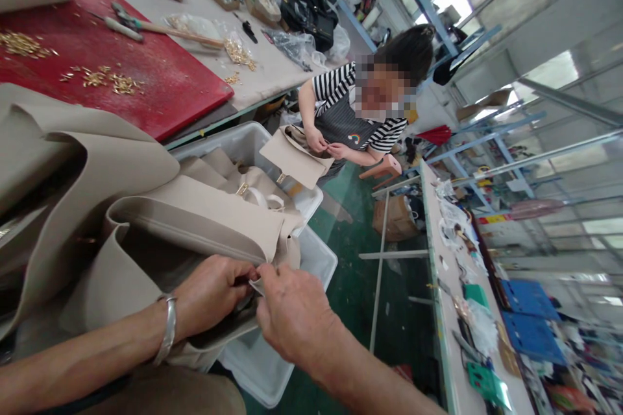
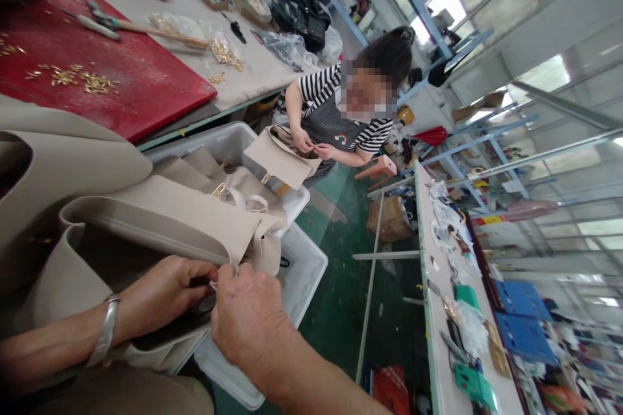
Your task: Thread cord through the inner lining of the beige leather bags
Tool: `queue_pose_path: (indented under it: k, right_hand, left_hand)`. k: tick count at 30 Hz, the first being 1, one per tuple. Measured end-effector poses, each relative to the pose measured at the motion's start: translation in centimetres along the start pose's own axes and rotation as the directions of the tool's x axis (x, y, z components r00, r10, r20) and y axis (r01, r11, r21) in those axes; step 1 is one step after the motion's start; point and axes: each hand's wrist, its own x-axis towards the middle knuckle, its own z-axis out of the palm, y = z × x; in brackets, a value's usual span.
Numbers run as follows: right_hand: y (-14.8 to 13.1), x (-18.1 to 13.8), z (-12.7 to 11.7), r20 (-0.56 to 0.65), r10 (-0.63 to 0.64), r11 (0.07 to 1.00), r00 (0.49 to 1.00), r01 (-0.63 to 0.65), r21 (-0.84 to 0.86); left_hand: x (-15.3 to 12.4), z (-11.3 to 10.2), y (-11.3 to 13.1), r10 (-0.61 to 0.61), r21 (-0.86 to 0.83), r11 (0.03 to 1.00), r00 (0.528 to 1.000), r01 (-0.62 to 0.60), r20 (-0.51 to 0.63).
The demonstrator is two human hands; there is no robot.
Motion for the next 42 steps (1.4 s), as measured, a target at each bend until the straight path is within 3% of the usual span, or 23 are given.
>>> queue_pose_path:
  k: [5,10,13,16,20,22,25,28,31,34,38,42]
  right_hand:
    - [1.7,1.0,-0.2,0.028,-0.008,0.996,1.0,0.01,-0.091]
    - [4.3,1.4,1.4,0.093,-0.043,0.998,0.995,0.046,-0.032]
    - [4.1,1.0,1.8,0.052,-0.049,0.999,0.997,0.048,0.023]
    - [3.0,0.5,2.0,0.031,0.019,0.998,0.999,-0.021,0.063]
    - [2.6,0.5,1.9,0.153,0.049,0.998,0.987,-0.054,0.03]
    - [2.6,0.6,1.7,0.127,-0.008,0.991,0.992,-0.009,0.135]
    - [2.5,0.7,1.7,-0.024,-0.069,0.914,0.997,0.073,0.398]
    - [2.7,1.3,3.0,-0.117,0.013,0.789,0.993,0.062,0.611]
    - [2.9,2.1,4.6,-0.156,0.095,0.704,0.983,0.045,0.709]
    - [2.7,2.3,5.1,-0.185,0.081,0.676,0.979,0.082,0.732]
    - [2.3,1.6,4.3,-0.147,-0.001,0.737,0.989,0.101,0.669]
    - [1.9,0.7,3.0,-0.148,-0.073,0.927,0.986,0.121,0.354]
  left_hand:
    - [-0.1,-0.9,0.2,-0.011,0.022,1.0,0.999,0.011,0.036]
    - [-0.5,-2.1,-0.9,0.056,-0.004,0.998,0.996,-0.055,0.069]
    - [-0.9,-2.1,-1.1,0.197,0.115,0.973,0.979,-0.2,0.044]
    - [-1.7,-2.0,-0.3,0.262,0.293,0.92,0.964,-0.262,0.04]
    - [-2.4,-1.9,0.6,0.321,0.452,0.83,0.942,-0.328,0.095]
    - [-2.8,-1.6,0.8,0.346,0.461,0.817,0.934,-0.347,0.09]
    - [-3.2,-0.8,0.5,0.37,0.394,0.853,0.929,-0.342,0.004]
    - [-2.8,0.2,-0.8,0.352,0.299,0.905,0.927,-0.302,-0.128]
    - [-2.1,0.9,-2.1,0.365,0.24,0.919,0.907,-0.314,-0.209]
    - [-1.5,1.1,-2.6,0.432,0.231,0.895,0.872,-0.382,-0.23]
    - [-1.0,1.1,-2.7,0.517,0.234,0.852,0.823,-0.469,-0.235]
    - [-0.8,1.3,-2.4,0.556,0.222,0.83,0.792,-0.512,-0.252]
